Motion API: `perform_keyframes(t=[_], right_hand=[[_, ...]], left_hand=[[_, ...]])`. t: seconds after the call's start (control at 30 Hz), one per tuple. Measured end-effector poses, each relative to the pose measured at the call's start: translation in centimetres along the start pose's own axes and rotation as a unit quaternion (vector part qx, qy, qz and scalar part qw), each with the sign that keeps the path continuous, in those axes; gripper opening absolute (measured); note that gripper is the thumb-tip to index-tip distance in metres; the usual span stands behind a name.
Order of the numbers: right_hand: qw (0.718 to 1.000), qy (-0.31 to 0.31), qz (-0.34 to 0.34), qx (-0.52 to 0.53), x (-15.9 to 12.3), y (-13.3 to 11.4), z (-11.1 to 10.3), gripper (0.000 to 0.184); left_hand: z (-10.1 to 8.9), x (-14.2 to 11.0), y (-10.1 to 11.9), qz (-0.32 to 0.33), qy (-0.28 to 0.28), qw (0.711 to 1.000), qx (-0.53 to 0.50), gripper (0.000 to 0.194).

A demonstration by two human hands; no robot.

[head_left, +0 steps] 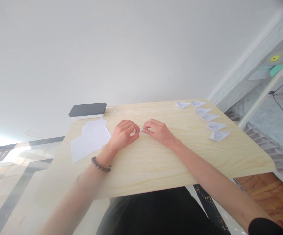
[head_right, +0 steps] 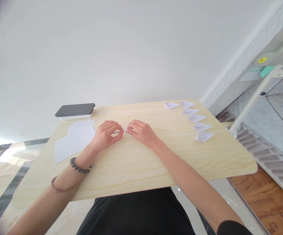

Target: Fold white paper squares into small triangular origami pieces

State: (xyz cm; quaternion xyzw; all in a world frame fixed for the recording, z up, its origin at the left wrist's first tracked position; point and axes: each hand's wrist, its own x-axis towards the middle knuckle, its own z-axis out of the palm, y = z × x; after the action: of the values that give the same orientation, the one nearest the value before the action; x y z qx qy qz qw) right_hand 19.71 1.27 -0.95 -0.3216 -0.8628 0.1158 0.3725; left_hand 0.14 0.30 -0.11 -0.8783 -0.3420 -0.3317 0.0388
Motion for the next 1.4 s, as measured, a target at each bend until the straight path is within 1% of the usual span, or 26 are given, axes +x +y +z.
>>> perform_keyframes(t=[0.17,0.27,0.37,0.47,0.63,0.8,1.03,1.2,1.33,1.4], right_hand=[[1.000,-0.001,0.007,-0.008,-0.04,0.05,0.00,0.011],[1.000,0.013,0.023,-0.006,-0.08,0.05,-0.03,0.012],[0.999,0.008,0.033,-0.010,-0.16,0.07,-0.10,0.012],[0.999,-0.001,0.033,-0.011,-0.21,0.12,-0.16,0.012],[0.999,0.009,0.033,-0.002,-0.17,0.25,-0.23,0.011],[1.000,-0.008,0.027,-0.008,-0.14,0.28,-0.33,0.011],[0.999,0.009,0.043,0.011,-0.18,0.35,-0.31,0.011],[0.999,-0.005,0.036,0.001,-0.25,0.38,-0.36,0.010],[0.999,-0.002,0.036,-0.004,-0.19,0.38,-0.42,0.008],[0.999,0.003,0.033,-0.007,-0.16,0.40,-0.49,0.006]], left_hand=[[0.01,0.05,0.01,0.000,0.004,1.000,0.003,0.008],[0.04,0.06,-0.03,-0.001,0.009,1.000,0.007,0.007],[0.05,0.06,-0.07,0.000,0.010,1.000,0.012,0.007],[0.04,0.05,-0.05,0.002,0.011,1.000,0.016,0.007],[0.07,0.03,-0.03,0.003,0.012,1.000,0.015,0.007],[0.12,0.01,-0.06,0.003,0.010,1.000,0.016,0.007],[0.09,-0.02,-0.08,-0.004,0.007,1.000,0.008,0.010],[0.05,-0.02,-0.04,-0.006,-0.001,1.000,0.006,0.009],[-0.01,-0.01,0.00,-0.032,-0.015,0.999,-0.005,0.009],[-0.04,-0.06,0.02,-0.058,-0.032,0.998,-0.017,0.014]])
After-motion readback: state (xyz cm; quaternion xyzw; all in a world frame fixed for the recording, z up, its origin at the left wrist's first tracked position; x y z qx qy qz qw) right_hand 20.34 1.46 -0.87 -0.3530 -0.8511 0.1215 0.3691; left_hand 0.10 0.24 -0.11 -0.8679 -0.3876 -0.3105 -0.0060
